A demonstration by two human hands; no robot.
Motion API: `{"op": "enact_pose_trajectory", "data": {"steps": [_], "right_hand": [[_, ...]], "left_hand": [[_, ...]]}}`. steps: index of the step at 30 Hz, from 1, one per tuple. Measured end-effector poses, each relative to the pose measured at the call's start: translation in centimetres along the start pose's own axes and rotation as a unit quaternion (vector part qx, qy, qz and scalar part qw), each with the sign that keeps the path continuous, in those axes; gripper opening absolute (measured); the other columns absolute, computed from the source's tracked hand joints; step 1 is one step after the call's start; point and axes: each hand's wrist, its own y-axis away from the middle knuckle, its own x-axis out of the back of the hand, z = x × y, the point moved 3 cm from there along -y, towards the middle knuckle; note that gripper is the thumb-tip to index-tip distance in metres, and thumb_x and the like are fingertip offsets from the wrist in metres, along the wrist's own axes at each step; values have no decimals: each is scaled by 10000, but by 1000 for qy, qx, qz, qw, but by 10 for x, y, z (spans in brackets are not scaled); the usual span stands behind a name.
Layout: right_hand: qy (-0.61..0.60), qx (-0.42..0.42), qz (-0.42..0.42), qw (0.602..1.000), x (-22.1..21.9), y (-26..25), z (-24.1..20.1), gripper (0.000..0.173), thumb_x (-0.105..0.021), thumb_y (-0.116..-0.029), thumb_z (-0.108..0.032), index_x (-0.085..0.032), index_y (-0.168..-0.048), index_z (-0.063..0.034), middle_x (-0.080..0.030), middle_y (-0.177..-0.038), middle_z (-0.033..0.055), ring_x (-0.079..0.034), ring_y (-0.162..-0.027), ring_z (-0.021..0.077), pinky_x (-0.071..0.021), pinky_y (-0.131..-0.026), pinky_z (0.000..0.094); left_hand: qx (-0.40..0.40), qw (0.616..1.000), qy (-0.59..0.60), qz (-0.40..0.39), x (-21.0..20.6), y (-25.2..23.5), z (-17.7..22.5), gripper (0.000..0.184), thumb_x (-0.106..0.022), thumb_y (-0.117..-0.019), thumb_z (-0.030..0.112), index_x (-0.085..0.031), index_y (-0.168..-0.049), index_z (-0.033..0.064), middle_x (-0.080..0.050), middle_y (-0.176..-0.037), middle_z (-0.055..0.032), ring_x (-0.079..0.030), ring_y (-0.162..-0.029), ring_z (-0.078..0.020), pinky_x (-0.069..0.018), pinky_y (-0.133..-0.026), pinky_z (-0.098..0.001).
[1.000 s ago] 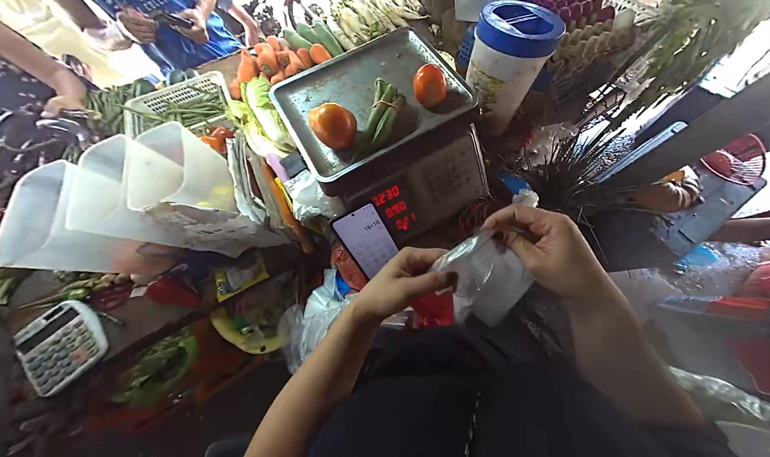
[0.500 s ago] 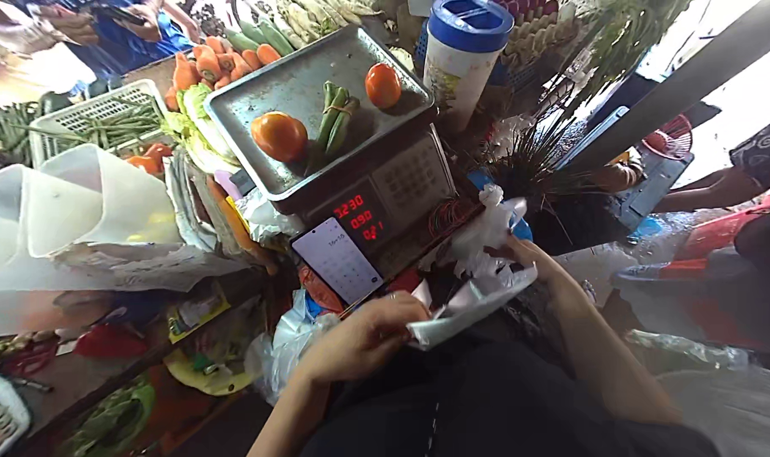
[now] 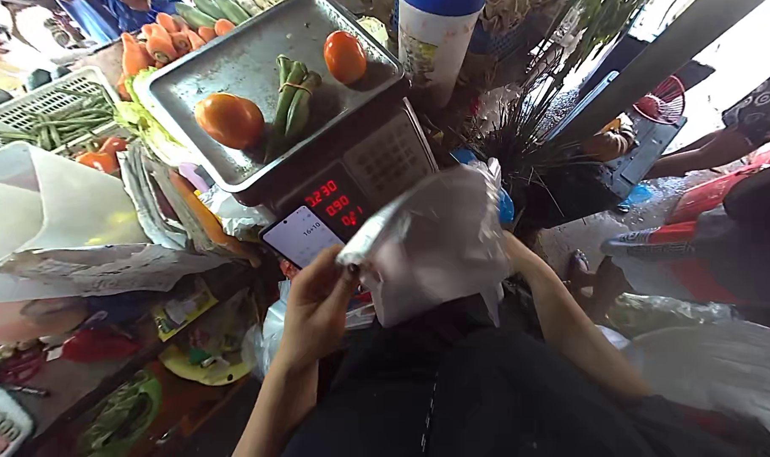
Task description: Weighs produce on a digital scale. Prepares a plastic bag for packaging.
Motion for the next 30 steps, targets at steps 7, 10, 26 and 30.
{"op": "enact_pose_trajectory", "data": {"steps": [7,10,26,30], "right_hand": [[-170,44,-256,950,-64,4,58,195,-695,-943,-168,-717,-1104,-60,-699,-874,-51,-612,-733,-9,-529,-693,217],[-220,71,-171,958,-31,6,57,164,-576,-978,-110,-739,-965,-107,-698,-817,-126,-606,-711,-56,-525,-684,182],[-175,256,-102,945,41,-12,-47,110,-660,-984,-271,-760,-959,-233,-712,-841,-157,-627,-745,-74,-526,-694,123],[-63,303,-123,943,10,-4,-87,296,-769,-881,-429,-778,-1024,-171,-734,-908,-121,-651,-825,-53,-555,-755,164]], "left_hand": [[28,983,-78,162,38,6,10,214,-476,-1095,228,-678,-1153,266,-689,-942,182,-648,-825,46,-569,-765,-173],[46,973,-98,205,58,15,20,208,-442,-1107,249,-636,-1035,271,-568,-693,179,-531,-561,35,-499,-554,-152],[-13,916,-152,371,64,60,65,257,-433,-1105,221,-675,-1041,280,-673,-843,219,-631,-735,80,-532,-688,-112],[-12,910,-143,389,57,59,62,278,-421,-1108,246,-680,-1035,317,-676,-847,227,-634,-738,80,-539,-689,-122]]}}
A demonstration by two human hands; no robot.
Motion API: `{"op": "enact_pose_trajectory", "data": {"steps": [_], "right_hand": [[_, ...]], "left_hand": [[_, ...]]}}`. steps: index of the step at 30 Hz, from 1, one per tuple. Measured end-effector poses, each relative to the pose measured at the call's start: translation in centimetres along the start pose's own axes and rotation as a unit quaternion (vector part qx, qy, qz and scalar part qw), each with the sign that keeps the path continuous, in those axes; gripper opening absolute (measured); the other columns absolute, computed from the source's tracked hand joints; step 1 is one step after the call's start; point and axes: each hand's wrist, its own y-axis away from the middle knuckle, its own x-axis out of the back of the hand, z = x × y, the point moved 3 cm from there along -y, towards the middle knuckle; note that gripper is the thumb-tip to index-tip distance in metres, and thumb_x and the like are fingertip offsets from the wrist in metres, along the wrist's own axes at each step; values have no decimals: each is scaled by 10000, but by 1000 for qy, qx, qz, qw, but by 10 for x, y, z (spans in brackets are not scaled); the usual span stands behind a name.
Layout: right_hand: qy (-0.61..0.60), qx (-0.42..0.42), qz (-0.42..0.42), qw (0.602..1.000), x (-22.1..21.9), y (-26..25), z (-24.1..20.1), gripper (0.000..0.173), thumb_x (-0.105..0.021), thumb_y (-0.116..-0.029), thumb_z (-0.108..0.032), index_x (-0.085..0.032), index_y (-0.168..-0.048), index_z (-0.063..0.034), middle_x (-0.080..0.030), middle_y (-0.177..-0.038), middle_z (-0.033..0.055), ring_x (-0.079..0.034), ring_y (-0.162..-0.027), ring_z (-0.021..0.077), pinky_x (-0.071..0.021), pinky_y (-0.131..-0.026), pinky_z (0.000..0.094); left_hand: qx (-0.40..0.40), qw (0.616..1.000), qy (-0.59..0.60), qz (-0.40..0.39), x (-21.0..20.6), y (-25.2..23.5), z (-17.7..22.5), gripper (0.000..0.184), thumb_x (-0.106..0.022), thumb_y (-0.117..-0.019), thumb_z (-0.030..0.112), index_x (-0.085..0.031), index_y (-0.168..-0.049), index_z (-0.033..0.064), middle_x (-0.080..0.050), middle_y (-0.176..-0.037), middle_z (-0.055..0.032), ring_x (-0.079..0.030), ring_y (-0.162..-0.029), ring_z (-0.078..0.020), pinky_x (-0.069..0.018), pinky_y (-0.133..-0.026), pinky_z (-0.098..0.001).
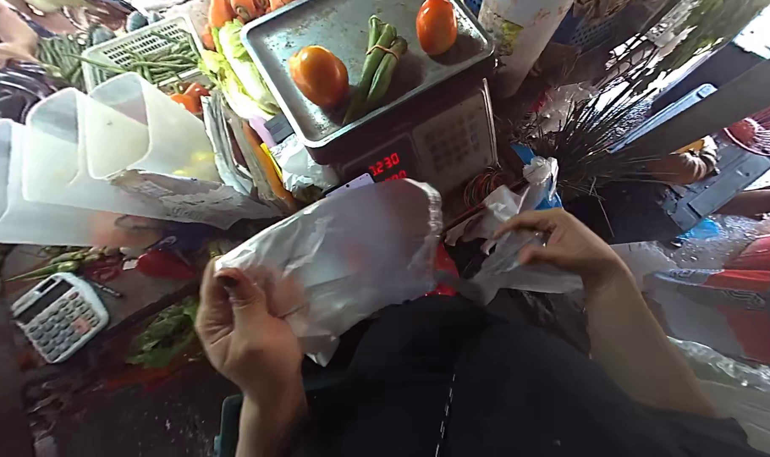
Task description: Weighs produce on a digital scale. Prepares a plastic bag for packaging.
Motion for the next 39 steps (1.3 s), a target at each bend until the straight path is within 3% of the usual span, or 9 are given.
{"op": "enact_pose_trajectory", "data": {"steps": [11,15,17,19,24,27,30,32,39], "right_hand": [[53,-33,52,997,14,-1,8,70,-714,-860,-96,-744,-801,-119,-687,-709,-116,-598,-645,-89,-514,-614,121],[-73,37,35,996,-9,-11,-2,204,-670,-970,-358,-668,-820,-220,-631,-885,-130,-596,-856,-24,-515,-757,166],[-122,37,49,991,-14,-12,-9,136,-634,-984,-284,-695,-930,-176,-708,-1078,-33,-680,-1001,95,-592,-873,291],[-115,-4,147,982,-15,-11,-18,134,-572,-955,-96,-682,-977,-167,-714,-920,-59,-675,-801,42,-592,-724,234],[-141,-38,257,955,-11,-11,-39,268,-401,-994,-34,-587,-1108,-190,-656,-903,-90,-626,-769,-8,-554,-676,173],[-181,-19,256,950,-4,-10,-42,307,-352,-985,-112,-600,-1138,-210,-576,-811,-88,-555,-684,11,-494,-622,183],[-114,18,205,972,9,-4,-45,250,-627,-970,-327,-671,-1193,-224,-583,-801,-121,-533,-638,-24,-482,-582,147],[50,12,155,987,16,1,-50,437,-847,-776,-423,-734,-1141,-209,-713,-960,-128,-639,-797,-40,-558,-704,158],[169,47,-2,984,16,10,-35,204,-744,-894,-334,-780,-807,-153,-689,-751,-107,-609,-740,-77,-496,-664,117]], "left_hand": [[11,990,-54,-132,-7,-5,-10,198,-476,-1097,307,-651,-1011,338,-636,-804,250,-601,-691,108,-518,-630,-98],[72,877,-120,-459,-28,6,-27,322,-498,-1082,371,-716,-971,161,-641,-769,121,-577,-686,64,-501,-636,-159],[67,802,-179,-567,-36,10,-35,527,-453,-1086,443,-623,-692,138,-520,-664,58,-511,-646,-37,-418,-606,-276],[53,776,-192,-598,-43,8,-41,536,-539,-1045,454,-637,-625,136,-544,-752,29,-534,-766,-65,-443,-694,-295],[171,801,-53,-571,-78,31,-64,490,-828,-857,288,-582,-1204,45,-608,-1241,-79,-696,-888,-84,-640,-712,-277],[248,764,-28,-595,-97,58,-79,591,-752,-933,330,-517,-1433,120,-691,-1148,-35,-645,-752,-58,-569,-672,-266],[239,760,8,-605,-106,71,-84,262,-599,-1042,273,-698,-1150,56,-702,-877,3,-642,-760,-16,-554,-735,-233],[216,777,32,-590,-106,69,-80,262,-536,-1074,256,-689,-1021,50,-641,-789,45,-592,-712,26,-513,-688,-183],[81,852,43,-515,-94,66,-72,350,-486,-1091,180,-564,-778,45,-438,-613,43,-405,-552,14,-332,-531,-162]]}}
